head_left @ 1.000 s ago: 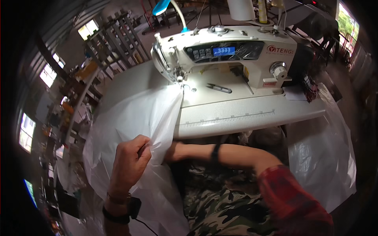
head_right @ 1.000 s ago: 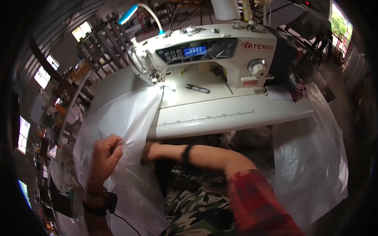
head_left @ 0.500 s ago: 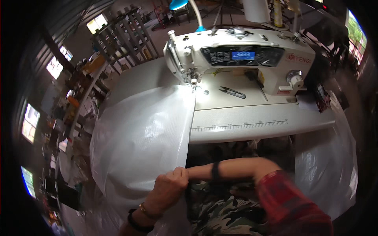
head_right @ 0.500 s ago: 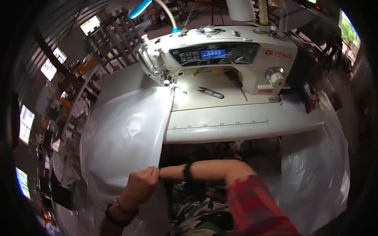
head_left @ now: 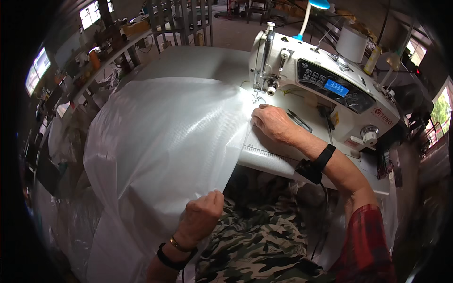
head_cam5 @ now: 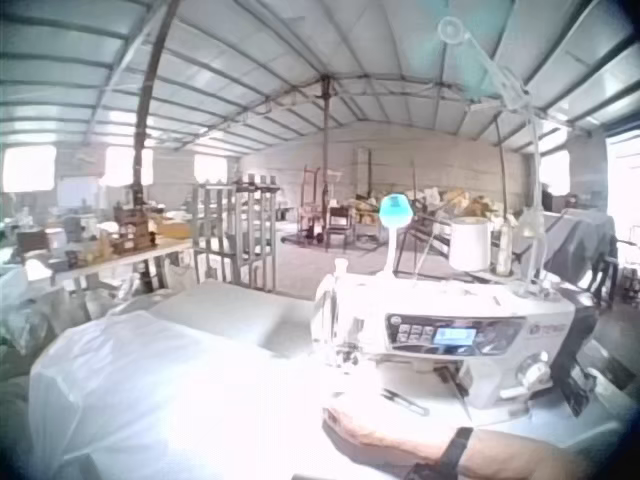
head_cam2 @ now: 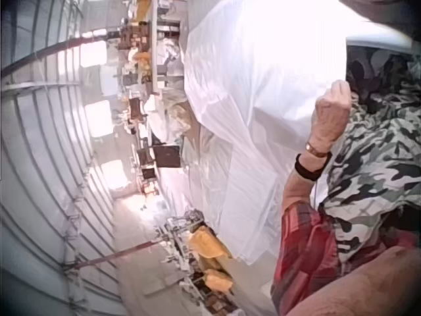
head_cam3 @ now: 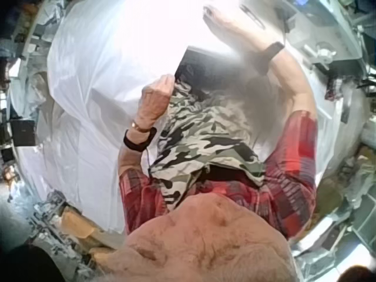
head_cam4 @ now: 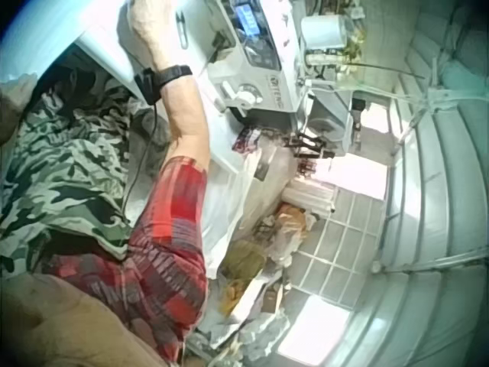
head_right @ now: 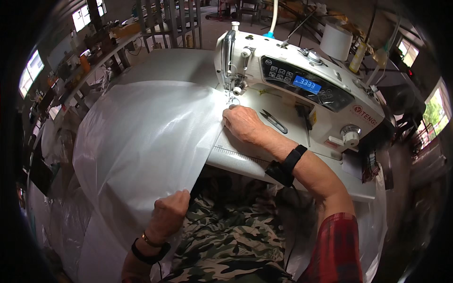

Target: Sewing together large sheets of white plastic or rubber material using an industrial sewing machine.

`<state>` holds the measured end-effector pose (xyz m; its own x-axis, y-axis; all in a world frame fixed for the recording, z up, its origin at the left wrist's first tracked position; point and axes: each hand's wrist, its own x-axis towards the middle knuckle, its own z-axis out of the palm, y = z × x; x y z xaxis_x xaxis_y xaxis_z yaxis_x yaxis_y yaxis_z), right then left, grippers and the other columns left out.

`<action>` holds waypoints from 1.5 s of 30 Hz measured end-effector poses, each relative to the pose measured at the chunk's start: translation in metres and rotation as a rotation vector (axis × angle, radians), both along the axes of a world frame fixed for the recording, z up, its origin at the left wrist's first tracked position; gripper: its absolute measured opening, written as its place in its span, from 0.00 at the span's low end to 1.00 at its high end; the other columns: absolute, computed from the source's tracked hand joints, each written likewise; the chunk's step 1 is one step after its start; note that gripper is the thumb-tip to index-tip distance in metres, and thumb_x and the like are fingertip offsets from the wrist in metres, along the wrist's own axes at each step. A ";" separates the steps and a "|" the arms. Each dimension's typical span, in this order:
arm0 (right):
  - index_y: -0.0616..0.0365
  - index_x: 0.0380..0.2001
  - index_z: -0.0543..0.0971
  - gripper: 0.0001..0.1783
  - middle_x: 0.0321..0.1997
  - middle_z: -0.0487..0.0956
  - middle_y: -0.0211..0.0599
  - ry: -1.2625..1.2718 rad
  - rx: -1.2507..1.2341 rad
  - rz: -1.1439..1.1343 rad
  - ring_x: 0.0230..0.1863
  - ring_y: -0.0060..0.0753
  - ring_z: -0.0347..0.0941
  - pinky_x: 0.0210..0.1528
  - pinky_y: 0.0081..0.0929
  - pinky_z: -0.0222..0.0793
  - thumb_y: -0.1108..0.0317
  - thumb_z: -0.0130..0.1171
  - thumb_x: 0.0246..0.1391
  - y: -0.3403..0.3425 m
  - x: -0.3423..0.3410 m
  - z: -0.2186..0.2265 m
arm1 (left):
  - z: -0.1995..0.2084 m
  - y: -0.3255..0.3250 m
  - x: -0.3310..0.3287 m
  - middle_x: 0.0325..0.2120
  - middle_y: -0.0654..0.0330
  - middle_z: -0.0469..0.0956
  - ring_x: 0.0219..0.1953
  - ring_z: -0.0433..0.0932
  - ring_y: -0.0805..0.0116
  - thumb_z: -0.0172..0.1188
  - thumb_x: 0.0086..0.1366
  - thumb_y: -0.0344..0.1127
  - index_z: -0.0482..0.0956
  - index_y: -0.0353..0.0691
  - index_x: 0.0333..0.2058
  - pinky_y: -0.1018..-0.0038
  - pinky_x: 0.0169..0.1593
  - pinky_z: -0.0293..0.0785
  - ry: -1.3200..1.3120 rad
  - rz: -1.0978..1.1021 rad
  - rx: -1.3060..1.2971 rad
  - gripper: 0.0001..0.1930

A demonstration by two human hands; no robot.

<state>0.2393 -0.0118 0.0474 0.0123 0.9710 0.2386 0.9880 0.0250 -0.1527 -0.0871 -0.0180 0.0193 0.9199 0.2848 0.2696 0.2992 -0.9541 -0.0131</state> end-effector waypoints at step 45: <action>0.59 0.37 0.77 0.07 0.36 0.78 0.37 -0.019 -0.047 0.245 0.38 0.41 0.77 0.42 0.36 0.76 0.77 0.58 0.54 0.018 0.028 0.012 | 0.030 -0.012 -0.007 0.23 0.58 0.70 0.26 0.72 0.63 0.56 0.53 0.24 0.77 0.29 0.52 0.70 0.27 0.71 -0.155 0.044 -0.161 0.24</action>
<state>0.2675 0.0057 0.0592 -0.2290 0.9544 0.1913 0.9560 0.2576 -0.1404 -0.0939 -0.0296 0.0496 0.8568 0.3742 0.3548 0.3267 -0.9263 0.1880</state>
